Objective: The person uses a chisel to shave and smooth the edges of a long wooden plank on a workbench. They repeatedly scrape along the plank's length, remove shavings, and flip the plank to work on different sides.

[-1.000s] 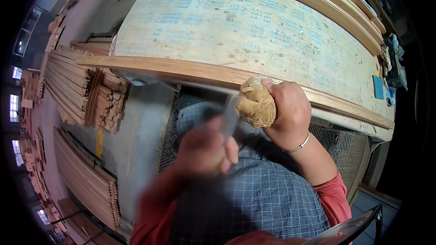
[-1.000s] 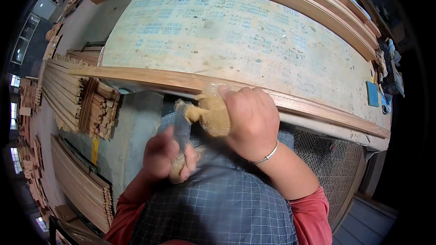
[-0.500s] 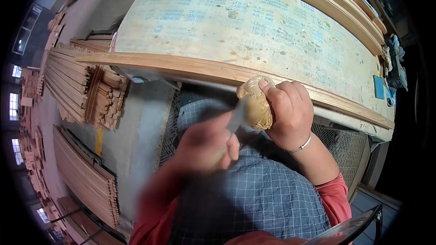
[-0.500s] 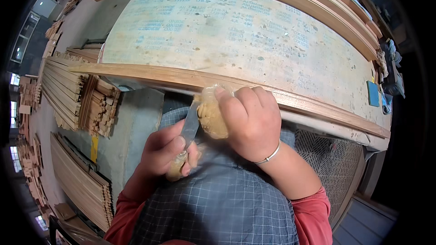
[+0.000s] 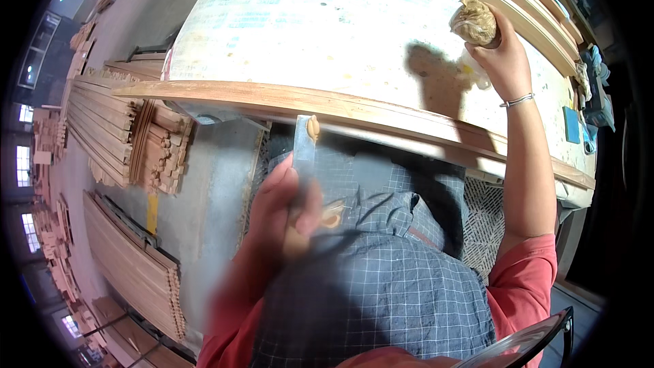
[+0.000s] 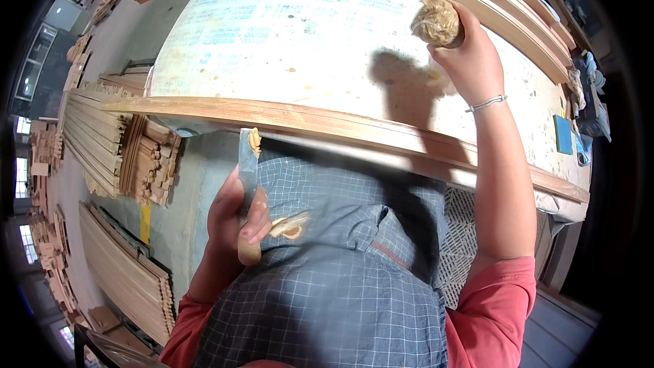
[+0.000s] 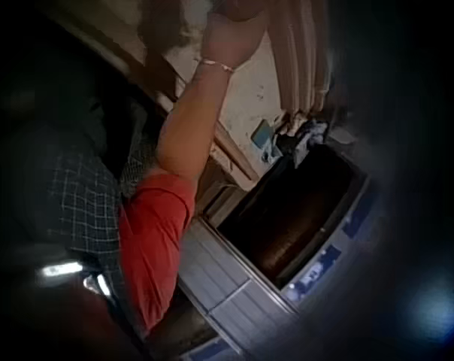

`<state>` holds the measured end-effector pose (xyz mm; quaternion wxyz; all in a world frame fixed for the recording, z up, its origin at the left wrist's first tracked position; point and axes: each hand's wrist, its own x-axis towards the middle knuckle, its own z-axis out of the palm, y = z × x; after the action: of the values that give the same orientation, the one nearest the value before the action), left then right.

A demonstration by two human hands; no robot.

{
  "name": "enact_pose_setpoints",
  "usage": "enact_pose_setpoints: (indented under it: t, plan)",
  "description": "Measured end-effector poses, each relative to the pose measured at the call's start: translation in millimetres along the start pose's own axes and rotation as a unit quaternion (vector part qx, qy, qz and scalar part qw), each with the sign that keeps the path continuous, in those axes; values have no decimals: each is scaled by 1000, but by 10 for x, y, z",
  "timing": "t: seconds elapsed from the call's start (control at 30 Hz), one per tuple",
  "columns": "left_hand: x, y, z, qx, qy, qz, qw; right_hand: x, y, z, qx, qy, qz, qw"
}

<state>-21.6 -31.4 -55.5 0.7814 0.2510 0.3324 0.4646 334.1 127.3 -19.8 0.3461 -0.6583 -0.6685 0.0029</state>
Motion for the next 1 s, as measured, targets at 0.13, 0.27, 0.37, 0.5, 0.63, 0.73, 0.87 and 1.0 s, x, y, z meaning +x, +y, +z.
enact_pose_setpoints:
  t: [0.13, 0.27, 0.37, 0.5, 0.63, 0.73, 0.87, 1.0]
  plan:
    - [161, -36, -221, 89, 37, 53, 994, -293, 139, 87, -100, -85, -92, 987]
    - [379, 276, -390, 297, 165, 86, 936, -877, 93, -255, -68, -195, -123, 971]
    - [497, 534, -504, 398, 252, 72, 879, -1159, 577, -435, -107, -227, -69, 966]
    - [585, 639, -607, 621, 213, 95, 748, -1329, 929, -577, -175, -211, -24, 962]
    - [618, 442, -349, 682, 168, 115, 703, -1337, 917, -524, -182, -188, -43, 964]
    - [623, 299, -66, 696, 118, 88, 703, -1339, 951, -534, -169, -188, -51, 966]
    - [666, 117, 232, 711, 76, 35, 698, -1351, 975, -526, -175, -179, -61, 966]
    - [649, 82, 276, 658, 98, 49, 745, -1361, 976, -520, -183, -171, -67, 966]
